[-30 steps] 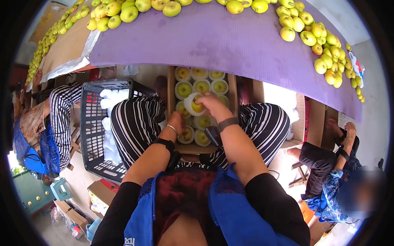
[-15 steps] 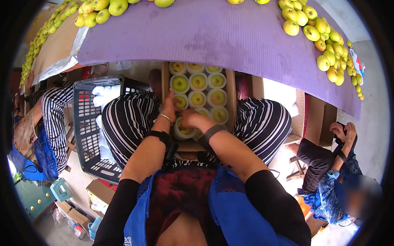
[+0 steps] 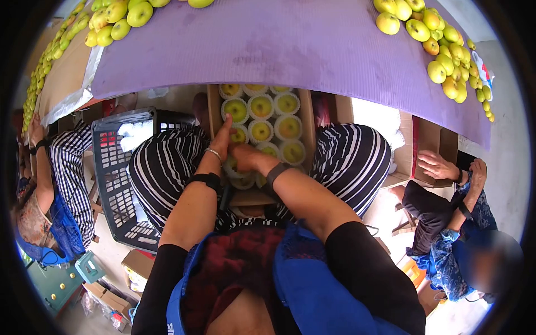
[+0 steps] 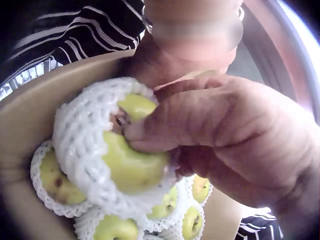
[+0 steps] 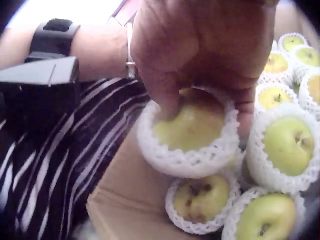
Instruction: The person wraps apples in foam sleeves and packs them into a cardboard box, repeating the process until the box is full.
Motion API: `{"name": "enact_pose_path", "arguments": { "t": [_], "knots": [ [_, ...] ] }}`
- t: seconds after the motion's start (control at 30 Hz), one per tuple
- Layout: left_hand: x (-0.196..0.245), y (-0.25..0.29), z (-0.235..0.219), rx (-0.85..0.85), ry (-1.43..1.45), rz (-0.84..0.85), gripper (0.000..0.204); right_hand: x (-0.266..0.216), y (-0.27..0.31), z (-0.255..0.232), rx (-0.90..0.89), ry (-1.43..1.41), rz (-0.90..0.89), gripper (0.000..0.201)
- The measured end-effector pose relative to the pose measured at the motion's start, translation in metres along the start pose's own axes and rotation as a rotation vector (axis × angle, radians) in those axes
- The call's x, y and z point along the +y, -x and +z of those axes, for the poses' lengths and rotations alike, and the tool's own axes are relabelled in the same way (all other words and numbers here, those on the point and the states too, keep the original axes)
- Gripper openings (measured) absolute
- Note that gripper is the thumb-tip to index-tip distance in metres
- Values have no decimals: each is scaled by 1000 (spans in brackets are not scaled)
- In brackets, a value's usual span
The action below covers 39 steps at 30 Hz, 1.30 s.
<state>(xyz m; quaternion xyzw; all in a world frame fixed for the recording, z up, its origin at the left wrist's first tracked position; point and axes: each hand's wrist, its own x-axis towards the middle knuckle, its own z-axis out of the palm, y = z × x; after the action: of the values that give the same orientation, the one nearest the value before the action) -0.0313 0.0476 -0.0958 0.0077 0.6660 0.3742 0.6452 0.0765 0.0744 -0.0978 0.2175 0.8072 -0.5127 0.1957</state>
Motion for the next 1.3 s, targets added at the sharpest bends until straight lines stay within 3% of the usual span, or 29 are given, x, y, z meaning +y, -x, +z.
{"name": "enact_pose_path", "arguments": {
  "t": [0.1,0.23,0.3,0.4,0.67,0.77,0.83,0.97,1.03,1.07,1.13,1.17,1.23,1.27,1.3],
  "knots": [
    [1,-2,2,14,-19,-8,94,5,7,-1,112,-95,-146,50],
    [6,4,4,69,19,-22,89,16,5,10,115,-131,-154,49],
    [8,7,5,67,31,-9,88,16,3,15,20,8,-20,52],
    [7,10,6,51,57,20,87,11,0,15,72,-74,80,55],
    [-15,-18,-4,-12,-25,17,79,11,-5,8,-4,-11,122,54],
    [-18,-16,2,64,-150,108,72,14,-5,8,-19,-11,125,52],
    [-26,-19,-1,77,-635,407,65,25,-14,16,-16,-19,111,50],
    [-13,4,11,158,-836,464,54,33,-21,22,-29,90,83,41],
    [1,19,16,387,-924,503,37,30,-16,20,-2,96,98,39],
    [11,28,15,390,-926,498,37,30,-14,17,58,9,133,40],
    [27,42,6,446,-977,738,23,38,-20,19,117,-82,162,40],
    [28,36,-8,43,-1644,763,12,48,-29,23,83,-109,114,43],
    [20,53,-6,-680,-1428,1062,11,49,-31,22,56,-136,61,46],
    [3,61,3,-734,-1715,1110,11,44,-27,18,103,-137,139,47],
    [-31,58,5,-623,-1545,758,13,38,-22,14,151,-139,218,49]
  ]
}}
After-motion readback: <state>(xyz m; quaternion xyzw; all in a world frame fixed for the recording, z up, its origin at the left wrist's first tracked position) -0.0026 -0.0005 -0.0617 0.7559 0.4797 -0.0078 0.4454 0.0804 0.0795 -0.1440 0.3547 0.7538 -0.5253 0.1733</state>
